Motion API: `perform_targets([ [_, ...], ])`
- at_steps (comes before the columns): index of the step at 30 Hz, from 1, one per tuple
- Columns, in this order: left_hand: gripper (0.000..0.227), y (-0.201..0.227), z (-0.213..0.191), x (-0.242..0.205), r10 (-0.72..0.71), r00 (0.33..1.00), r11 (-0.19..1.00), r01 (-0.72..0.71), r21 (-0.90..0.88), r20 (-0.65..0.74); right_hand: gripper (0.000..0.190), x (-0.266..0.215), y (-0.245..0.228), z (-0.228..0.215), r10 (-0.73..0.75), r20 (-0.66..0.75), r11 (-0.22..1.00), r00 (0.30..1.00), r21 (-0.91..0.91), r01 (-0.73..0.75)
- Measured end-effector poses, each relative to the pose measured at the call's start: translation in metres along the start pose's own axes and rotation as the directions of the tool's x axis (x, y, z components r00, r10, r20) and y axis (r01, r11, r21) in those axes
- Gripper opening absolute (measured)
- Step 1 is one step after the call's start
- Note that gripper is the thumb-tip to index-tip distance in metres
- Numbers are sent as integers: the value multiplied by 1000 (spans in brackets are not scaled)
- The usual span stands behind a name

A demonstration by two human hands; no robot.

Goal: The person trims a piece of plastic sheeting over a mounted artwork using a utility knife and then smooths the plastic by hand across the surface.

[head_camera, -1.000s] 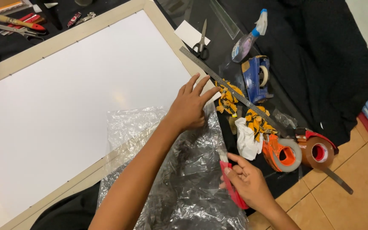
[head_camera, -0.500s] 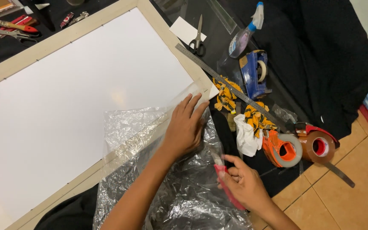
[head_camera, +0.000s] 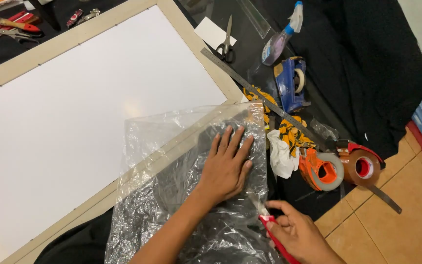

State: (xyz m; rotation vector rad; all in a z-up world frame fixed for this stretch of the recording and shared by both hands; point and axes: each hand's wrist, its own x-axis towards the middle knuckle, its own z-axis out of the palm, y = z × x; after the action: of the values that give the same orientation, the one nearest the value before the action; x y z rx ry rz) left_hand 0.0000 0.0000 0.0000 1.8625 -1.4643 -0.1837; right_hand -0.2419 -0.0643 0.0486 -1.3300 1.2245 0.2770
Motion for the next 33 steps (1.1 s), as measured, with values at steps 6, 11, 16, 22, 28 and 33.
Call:
perform_targets([
  [6,62,-5,12,-2,-53,998,999,53,0,-32,52,10,-11,15,-183,-282,983,942,-51,176],
  [11,58,1,9,-4,-9,1000,1000,10,23,-20,51,18,5,23,-254,-276,945,927,132,298],
  [16,58,3,10,-4,-27,1000,1000,27,13,-4,46,19,2,34,-292,-352,925,889,133,357],
  [22,64,1,16,-7,-48,999,998,49,37,-16,42,26,10,37,-312,-362,878,878,244,413],
  [28,67,2,17,-8,-49,999,998,49,27,5,41,34,11,30,-421,-352,863,836,127,488],
  [33,71,-2,22,-9,-69,997,996,66,66,33,39,31,27,30,-443,-385,840,810,138,525],
])
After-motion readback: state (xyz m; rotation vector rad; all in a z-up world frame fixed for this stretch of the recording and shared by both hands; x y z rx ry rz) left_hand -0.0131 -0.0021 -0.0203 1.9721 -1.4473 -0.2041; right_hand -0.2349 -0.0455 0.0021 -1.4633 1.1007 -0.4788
